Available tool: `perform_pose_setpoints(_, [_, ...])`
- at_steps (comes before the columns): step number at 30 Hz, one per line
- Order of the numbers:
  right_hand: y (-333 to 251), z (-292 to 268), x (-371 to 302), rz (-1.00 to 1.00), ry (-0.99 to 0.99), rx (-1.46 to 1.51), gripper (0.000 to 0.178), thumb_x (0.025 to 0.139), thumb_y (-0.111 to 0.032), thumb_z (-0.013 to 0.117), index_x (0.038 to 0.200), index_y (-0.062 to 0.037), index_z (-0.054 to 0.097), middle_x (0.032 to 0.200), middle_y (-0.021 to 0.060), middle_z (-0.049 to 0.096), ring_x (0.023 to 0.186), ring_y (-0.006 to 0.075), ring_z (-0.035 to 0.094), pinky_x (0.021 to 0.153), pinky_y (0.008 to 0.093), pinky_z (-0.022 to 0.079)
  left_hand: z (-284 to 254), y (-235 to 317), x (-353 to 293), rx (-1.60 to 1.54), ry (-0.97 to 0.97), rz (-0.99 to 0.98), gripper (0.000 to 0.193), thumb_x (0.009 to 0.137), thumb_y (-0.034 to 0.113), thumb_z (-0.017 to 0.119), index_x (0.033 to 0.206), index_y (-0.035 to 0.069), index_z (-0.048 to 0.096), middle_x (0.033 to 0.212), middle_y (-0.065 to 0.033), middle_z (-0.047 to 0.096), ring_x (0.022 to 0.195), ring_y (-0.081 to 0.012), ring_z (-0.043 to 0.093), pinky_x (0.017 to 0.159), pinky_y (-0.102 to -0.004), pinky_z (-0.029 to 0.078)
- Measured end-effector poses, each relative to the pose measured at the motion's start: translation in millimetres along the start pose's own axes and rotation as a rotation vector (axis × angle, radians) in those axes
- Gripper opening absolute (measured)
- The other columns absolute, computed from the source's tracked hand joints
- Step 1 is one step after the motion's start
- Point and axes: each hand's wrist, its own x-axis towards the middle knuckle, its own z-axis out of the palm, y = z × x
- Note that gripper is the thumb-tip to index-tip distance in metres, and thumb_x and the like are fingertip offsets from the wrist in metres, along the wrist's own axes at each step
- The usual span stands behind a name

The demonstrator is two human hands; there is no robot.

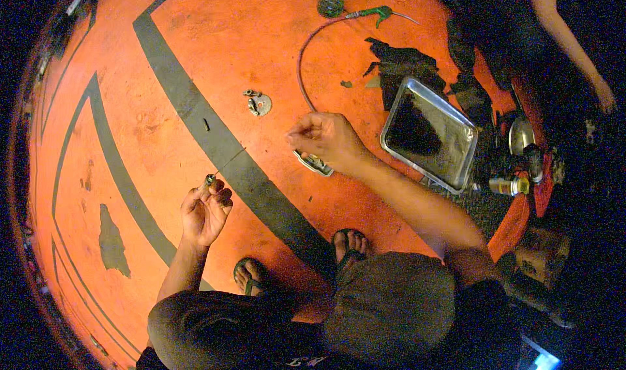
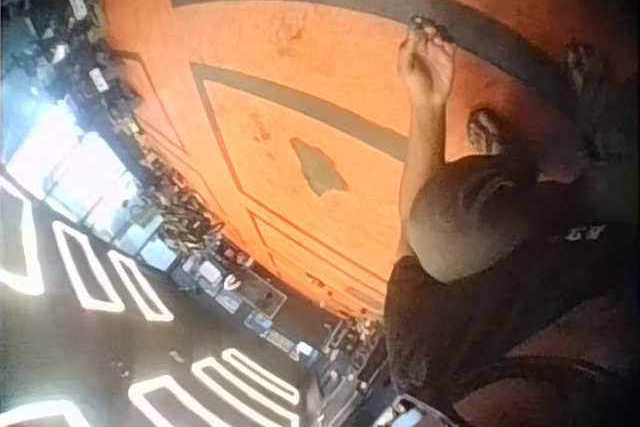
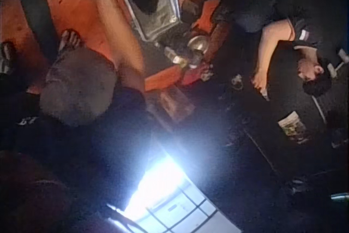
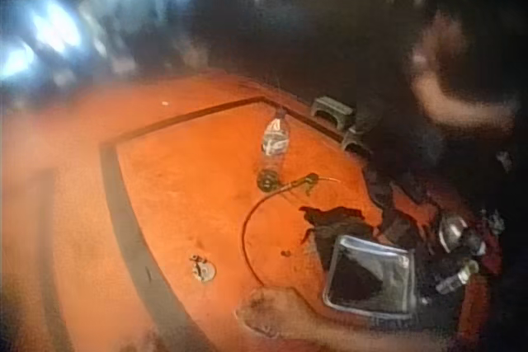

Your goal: The person cleans and assembles mechanical components from a small metal housing while sitting on the floor, using a cloth to wipe a shaft and an air nozzle to blow out the housing.

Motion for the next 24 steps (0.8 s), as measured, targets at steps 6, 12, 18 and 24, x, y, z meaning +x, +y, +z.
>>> perform_pose_setpoints(6, [-63.8, 42.5, -19.7, -0.13, -0.087, 0.226, 0.024, 0.09, -0.019, 0.07, 0.095, 0.0038, 0.064, 0.086, 0.0109, 0.07, 0.073, 0.0152, 0.068, 0.063, 0.0279, 0.057, 6.3, -2.5, 1.8, 0.076, 0.007, -0.002, 0.016, 0.095, 0.019, 0.049, 0.087, 0.006, 0.054, 0.094, -0.0083, 0.06, 0.087, -0.0183, 0.054, 0.08, -0.032, 0.046])
perform_pose_setpoints(12, [-69.8, 51.1, -25.7, -0.176, 0.011, 0.18, 0.015, 0.092, -0.009, 0.066, 0.1, 0.003, 0.062, 0.091, 0.0127, 0.069, 0.084, 0.0175, 0.069, 0.07, 0.0291, 0.059, 6.7, -3.4, 0.1, 0.077, 0.014, -0.013, 0.017, 0.094, 0.018, 0.049, 0.08, 0.009, 0.051, 0.094, -0.0079, 0.059, 0.086, -0.0176, 0.053, 0.079, -0.0312, 0.045])
perform_pose_setpoints(18, [-67.9, 55.7, -27.3, -0.192, 0.015, 0.129, 0.015, 0.089, -0.003, 0.068, 0.1, 0.0026, 0.061, 0.098, 0.013, 0.068, 0.088, 0.0177, 0.069, 0.073, 0.0295, 0.059, 9.0, -5.8, 1.4, 0.083, 0.013, -0.01, 0.019, 0.094, 0.019, 0.049, 0.077, 0.009, 0.05, 0.096, -0.0078, 0.059, 0.086, -0.018, 0.053, 0.08, -0.0316, 0.044])
perform_pose_setpoints(24, [-56.6, 67.1, -26.4, -0.283, 0.035, -0.015, 0.022, 0.085, 0.001, 0.072, 0.101, 0.0014, 0.058, 0.098, 0.0122, 0.067, 0.094, 0.0175, 0.067, 0.084, 0.0289, 0.057, -0.7, -4.3, -5.8, 0.043, -0.026, -0.034, 0.018, 0.095, 0.018, 0.05, 0.081, 0.007, 0.053, 0.102, -0.01, 0.061, 0.091, -0.0198, 0.057, 0.084, -0.0342, 0.049])
